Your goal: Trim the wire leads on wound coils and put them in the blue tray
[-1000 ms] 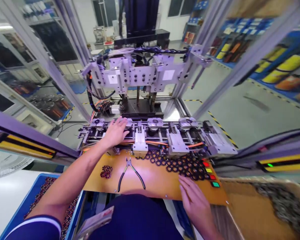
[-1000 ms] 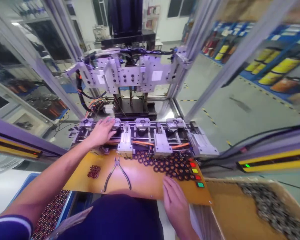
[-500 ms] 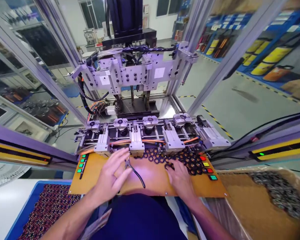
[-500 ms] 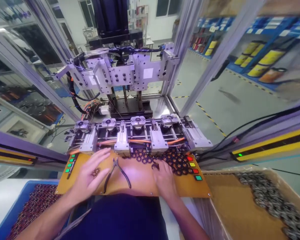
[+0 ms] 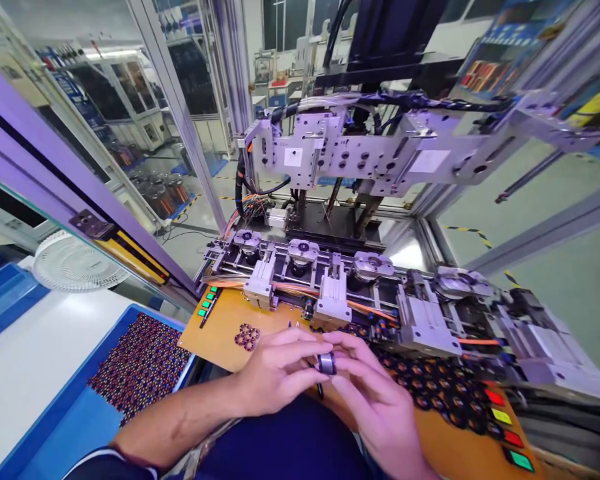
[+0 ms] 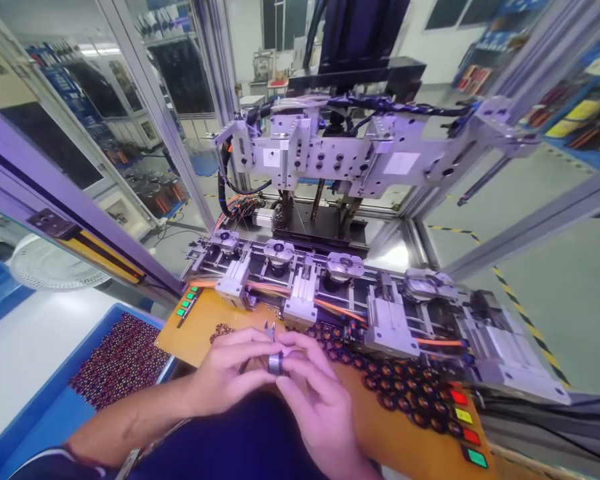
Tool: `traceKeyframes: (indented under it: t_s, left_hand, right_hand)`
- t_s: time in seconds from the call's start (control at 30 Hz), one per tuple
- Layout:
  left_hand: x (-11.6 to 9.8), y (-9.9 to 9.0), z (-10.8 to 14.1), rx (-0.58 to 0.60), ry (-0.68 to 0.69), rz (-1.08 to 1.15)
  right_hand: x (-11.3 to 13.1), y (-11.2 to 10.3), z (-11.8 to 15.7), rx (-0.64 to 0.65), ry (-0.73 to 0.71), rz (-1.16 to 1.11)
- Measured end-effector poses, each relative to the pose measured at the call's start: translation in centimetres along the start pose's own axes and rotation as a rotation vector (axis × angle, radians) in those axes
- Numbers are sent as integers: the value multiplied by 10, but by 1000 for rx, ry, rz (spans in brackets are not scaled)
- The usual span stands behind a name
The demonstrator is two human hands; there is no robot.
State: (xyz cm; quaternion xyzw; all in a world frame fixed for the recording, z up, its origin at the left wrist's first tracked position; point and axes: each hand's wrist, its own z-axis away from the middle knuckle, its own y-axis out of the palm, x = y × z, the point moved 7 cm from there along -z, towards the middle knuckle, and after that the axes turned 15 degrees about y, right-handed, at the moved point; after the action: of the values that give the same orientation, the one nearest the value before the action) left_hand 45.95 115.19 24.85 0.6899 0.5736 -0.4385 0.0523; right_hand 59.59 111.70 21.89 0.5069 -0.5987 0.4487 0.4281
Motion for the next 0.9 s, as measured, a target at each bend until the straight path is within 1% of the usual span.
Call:
traceKeyframes:
  t_s: [0.17, 0.23, 0.33, 0.4, 0.47, 0.53, 0.6, 0.63, 0.7, 0.73, 0.8, 0.9]
  left_hand:
    - [1, -11, -1, -39, 25, -29]
    - [0, -12, -3, -37, 62, -63]
    - [-2, -14, -6, -57, 129, -128]
    - [-2, -17, -4, -70, 173, -164]
    - [3, -21, 4, -78, 195, -224]
    - [16, -31, 22, -105, 127, -346]
    - [36, -48, 50, -166, -23, -517]
    - [46, -57, 65, -204, -80, -570]
    - [65, -72, 96, -279, -159, -642]
    - [75, -78, 111, -317, -204, -675]
    - [94, -87, 138, -372, -301, -730]
    - [116, -91, 169, -399, -425, -758]
  right_hand:
    - [-4, 5, -12, 58, 29, -20]
    - [-4, 9, -15, 82, 37, -19]
    - [-6, 13, -19, 87, 54, -17]
    - [-6, 11, -24, 115, 51, -6]
    - [-6, 2, -37, 167, 31, 34]
    - [-9, -20, -62, 177, -10, 173]
    - [-15, -52, -97, 120, -77, 414]
    - [-18, -68, -114, 83, -151, 539]
    - [-32, -99, -148, 39, -154, 626]
    - [-39, -110, -161, 42, -156, 657]
    - [-53, -121, -180, 80, -155, 702]
    - [-65, -120, -189, 158, -172, 770]
